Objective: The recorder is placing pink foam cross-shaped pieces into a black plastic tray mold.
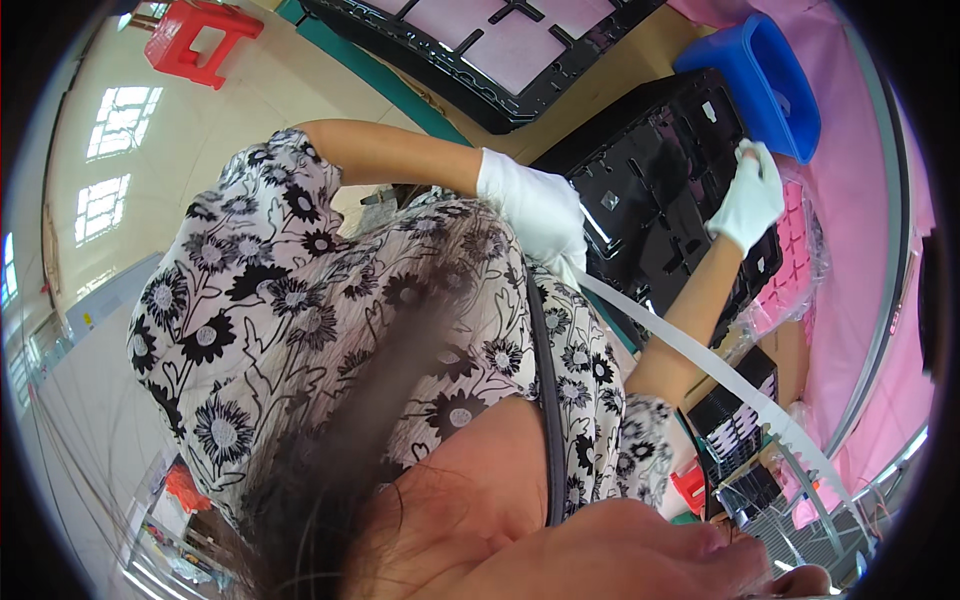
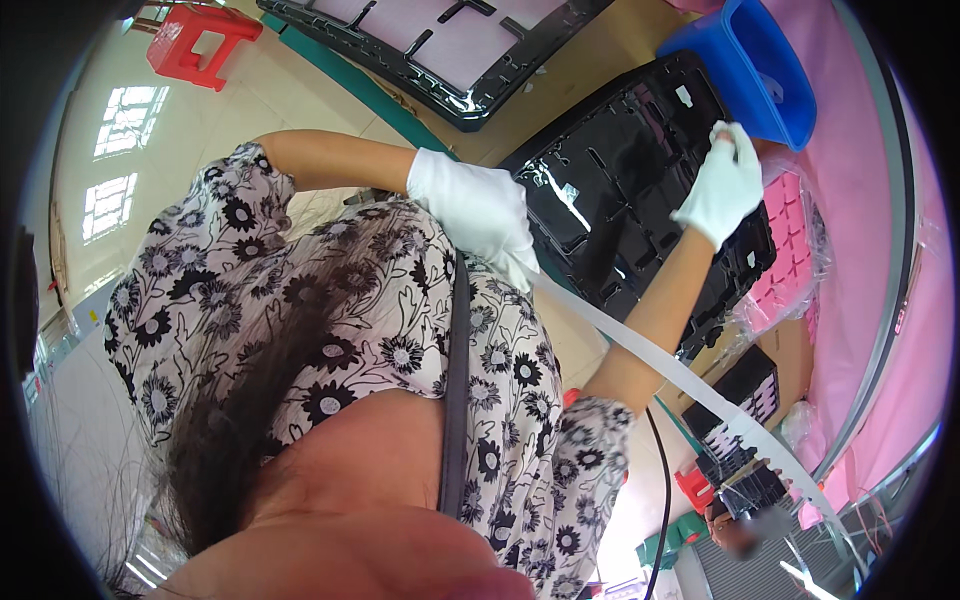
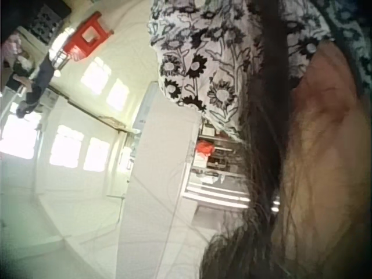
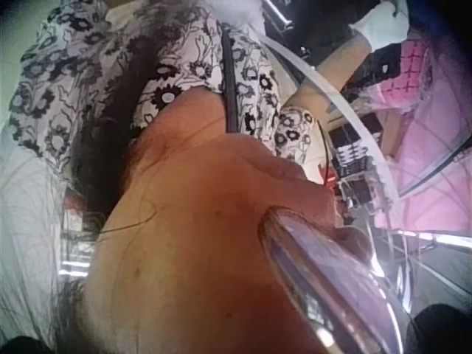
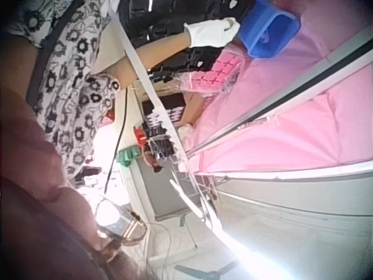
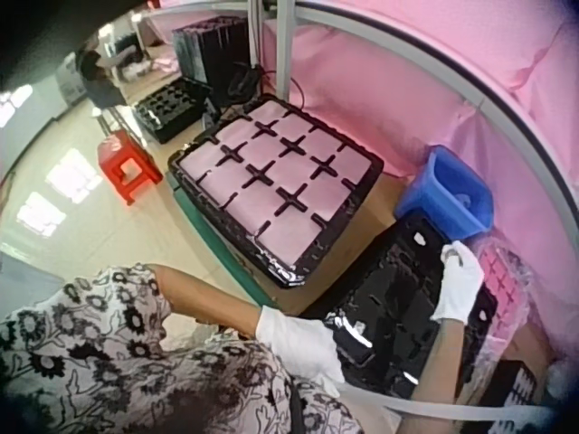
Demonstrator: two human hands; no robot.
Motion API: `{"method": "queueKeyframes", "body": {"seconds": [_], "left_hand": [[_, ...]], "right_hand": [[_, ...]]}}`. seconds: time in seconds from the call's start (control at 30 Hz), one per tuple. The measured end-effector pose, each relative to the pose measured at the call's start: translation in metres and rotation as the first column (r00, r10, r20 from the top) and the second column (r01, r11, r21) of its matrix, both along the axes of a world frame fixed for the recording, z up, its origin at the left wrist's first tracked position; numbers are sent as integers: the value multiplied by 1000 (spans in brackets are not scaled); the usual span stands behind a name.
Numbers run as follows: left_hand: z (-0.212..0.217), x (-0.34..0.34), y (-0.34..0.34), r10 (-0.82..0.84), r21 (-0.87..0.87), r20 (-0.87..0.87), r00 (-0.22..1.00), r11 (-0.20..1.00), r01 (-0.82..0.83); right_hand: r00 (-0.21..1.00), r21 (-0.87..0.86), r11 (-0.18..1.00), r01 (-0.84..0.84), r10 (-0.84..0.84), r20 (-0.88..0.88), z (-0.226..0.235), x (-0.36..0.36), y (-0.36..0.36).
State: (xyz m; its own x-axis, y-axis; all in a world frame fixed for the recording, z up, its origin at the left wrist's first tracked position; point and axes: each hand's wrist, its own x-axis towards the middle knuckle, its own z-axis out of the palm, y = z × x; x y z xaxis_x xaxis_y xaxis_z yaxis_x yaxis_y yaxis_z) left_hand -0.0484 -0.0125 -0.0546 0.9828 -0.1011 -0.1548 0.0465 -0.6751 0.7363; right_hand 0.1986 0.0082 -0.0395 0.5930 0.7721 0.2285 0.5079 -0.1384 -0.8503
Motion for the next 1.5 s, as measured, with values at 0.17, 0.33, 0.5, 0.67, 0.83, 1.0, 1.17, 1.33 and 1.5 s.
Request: {"method": "queueKeyframes", "body": {"seconds": [0.17,0.33,0.5,0.67,0.83,1.0,1.17,1.33,1.5], "left_hand": [[22,15,12,87,-8,-14,996,996,-87],[18,18,17,247,-138,-46,968,958,-251],[26,19,21,221,-203,-89,971,950,-235],[29,29,34,410,-284,157,898,890,-356],[36,27,41,388,6,174,905,919,-395],[75,35,36,714,-332,-197,672,597,-731],[72,34,37,677,-383,-132,724,639,-667],[65,34,38,681,-379,-108,724,645,-663],[64,31,37,676,-368,-75,733,664,-651]], "right_hand": [[985,-317,948,12,43,167,-28,103,7],[965,-453,885,-112,206,164,-27,155,-17],[743,-571,808,-143,469,478,14,159,-39],[555,-602,783,-160,575,601,21,172,-51],[452,-678,729,-94,638,624,51,162,-50],[278,-710,701,-72,697,661,64,163,-52],[197,-710,701,-69,707,679,69,164,-57],[162,-715,697,-45,712,683,75,154,-60],[326,-652,751,-107,646,691,81,144,-61]]}}
